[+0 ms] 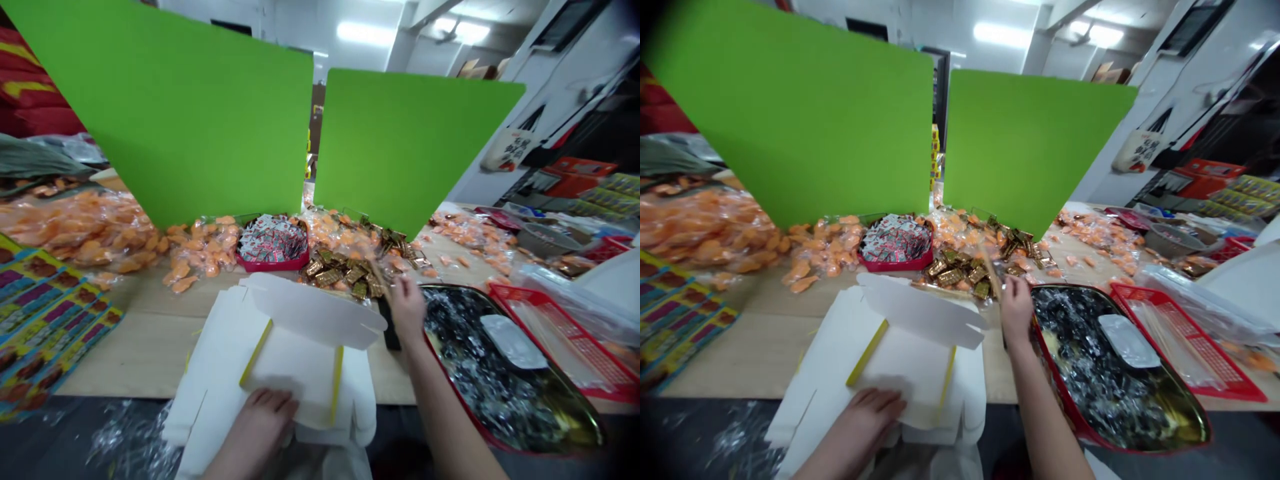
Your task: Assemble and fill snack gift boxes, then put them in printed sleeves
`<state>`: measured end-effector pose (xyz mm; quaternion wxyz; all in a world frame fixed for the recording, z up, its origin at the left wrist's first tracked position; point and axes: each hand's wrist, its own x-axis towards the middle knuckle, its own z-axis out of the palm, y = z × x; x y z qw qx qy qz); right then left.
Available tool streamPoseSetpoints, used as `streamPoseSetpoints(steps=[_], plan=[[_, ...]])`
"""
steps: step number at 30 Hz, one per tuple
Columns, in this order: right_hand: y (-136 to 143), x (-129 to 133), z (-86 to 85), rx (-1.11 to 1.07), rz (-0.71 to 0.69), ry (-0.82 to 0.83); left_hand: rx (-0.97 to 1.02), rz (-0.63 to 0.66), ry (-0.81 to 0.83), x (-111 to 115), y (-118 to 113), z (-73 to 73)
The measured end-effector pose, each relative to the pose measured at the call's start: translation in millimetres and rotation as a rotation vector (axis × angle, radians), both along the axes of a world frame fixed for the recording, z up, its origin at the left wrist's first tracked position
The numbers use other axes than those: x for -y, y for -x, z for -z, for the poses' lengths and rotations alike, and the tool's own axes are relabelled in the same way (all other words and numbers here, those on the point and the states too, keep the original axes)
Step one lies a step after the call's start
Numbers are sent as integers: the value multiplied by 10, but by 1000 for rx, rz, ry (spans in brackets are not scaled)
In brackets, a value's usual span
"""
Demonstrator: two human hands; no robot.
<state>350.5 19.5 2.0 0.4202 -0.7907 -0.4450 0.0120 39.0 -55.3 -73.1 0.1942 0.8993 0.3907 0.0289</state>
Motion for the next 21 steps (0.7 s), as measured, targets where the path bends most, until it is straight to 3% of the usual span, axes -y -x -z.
streamPoseSetpoints(steps=[3, 4, 5, 8, 11, 13, 16, 19, 21], plan=[[349, 756, -265, 9, 80, -378, 4, -9, 32, 33, 37, -32], [529, 987, -292, 76, 60, -465, 12, -6, 35, 38, 42, -49], [728, 1179, -274, 137, -57, -463, 20, -7, 36, 39, 45, -68], [1299, 1412, 29, 151, -530, -159, 28, -2, 27, 28, 50, -120], [1575, 1215, 420, 189, -697, 44, 12, 30, 4, 21, 70, -127], [1540, 1068, 549, 240, -700, 58, 0, 51, -9, 24, 88, -99], [1271, 1056, 575, 254, -647, 30, -7, 63, -35, 30, 104, -48], [910, 1201, 681, 234, -415, 36, -25, 76, -45, 18, 97, -42], [693, 1282, 882, 212, -284, 99, -44, 85, -39, 1, 79, -77]])
